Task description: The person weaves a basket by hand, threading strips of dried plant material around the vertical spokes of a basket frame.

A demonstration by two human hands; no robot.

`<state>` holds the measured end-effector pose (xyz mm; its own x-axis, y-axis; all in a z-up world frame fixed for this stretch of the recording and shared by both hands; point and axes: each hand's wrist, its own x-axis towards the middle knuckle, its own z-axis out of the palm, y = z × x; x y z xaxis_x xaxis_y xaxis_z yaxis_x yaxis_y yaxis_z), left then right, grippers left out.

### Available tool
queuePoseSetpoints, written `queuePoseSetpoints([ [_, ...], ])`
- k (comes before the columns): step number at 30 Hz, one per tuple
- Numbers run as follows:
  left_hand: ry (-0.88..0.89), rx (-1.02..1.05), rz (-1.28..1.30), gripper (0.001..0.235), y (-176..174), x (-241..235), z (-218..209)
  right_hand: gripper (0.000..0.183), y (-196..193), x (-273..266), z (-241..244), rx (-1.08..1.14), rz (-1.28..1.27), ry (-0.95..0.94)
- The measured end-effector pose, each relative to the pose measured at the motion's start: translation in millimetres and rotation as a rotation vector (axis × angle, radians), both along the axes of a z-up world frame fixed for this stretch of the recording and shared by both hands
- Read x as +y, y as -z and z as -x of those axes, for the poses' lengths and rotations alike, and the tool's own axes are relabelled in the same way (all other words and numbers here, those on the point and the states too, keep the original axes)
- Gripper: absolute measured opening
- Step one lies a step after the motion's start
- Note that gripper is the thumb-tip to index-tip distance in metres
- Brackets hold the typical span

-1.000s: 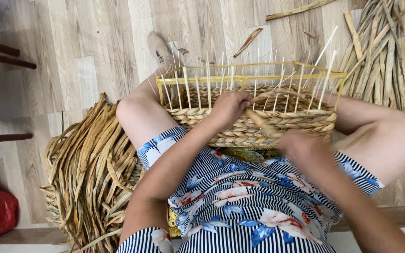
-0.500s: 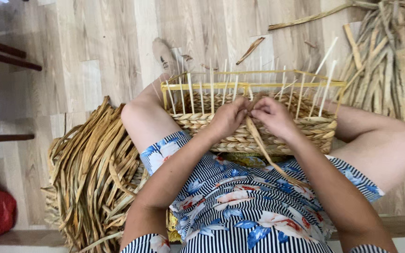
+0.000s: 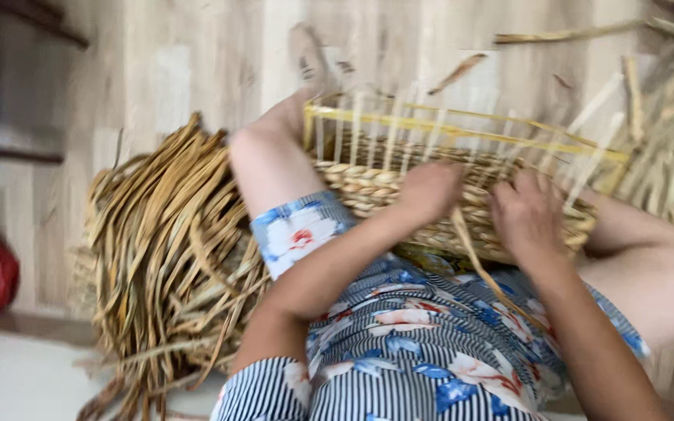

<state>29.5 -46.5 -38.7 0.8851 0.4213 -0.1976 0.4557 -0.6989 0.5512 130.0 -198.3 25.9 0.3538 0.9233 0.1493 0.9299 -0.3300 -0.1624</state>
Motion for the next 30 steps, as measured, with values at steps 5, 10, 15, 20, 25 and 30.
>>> queuePoseSetpoints([
  [5,-0.053,-0.035,0.068,0.02,-23.0,1.2,4.3,0.018,8.9,-1.0,-0.1,0.16,0.392,0.122],
  [10,-0.355,-0.623,0.207,0.02,-4.2,98.6,102.3,0.029,22.8,-6.5,-11.1,0.163,0.477,0.162],
  [15,-1.16,-0.126,-0.211,0.02,11.0,272.7,333.6,0.035,23.6,-24.1,-17.2,0.191,0.384,0.226],
  [20,-0.955,0.813,-0.538,0.029,54.1,232.3,459.3,0.031,23.1,-53.8,-42.3,0.197,0.139,0.191],
  [25,-0.968,0.764,-0.349,0.021,17.4,217.6,421.6,0.026,-4.9,-52.3,-35.9,0.206,0.104,0.137],
  [30,-1.146,-0.438,0.612,0.041,-103.6,152.0,285.0,0.015,-41.9,-5.8,28.5,0.834,-0.152,0.003],
])
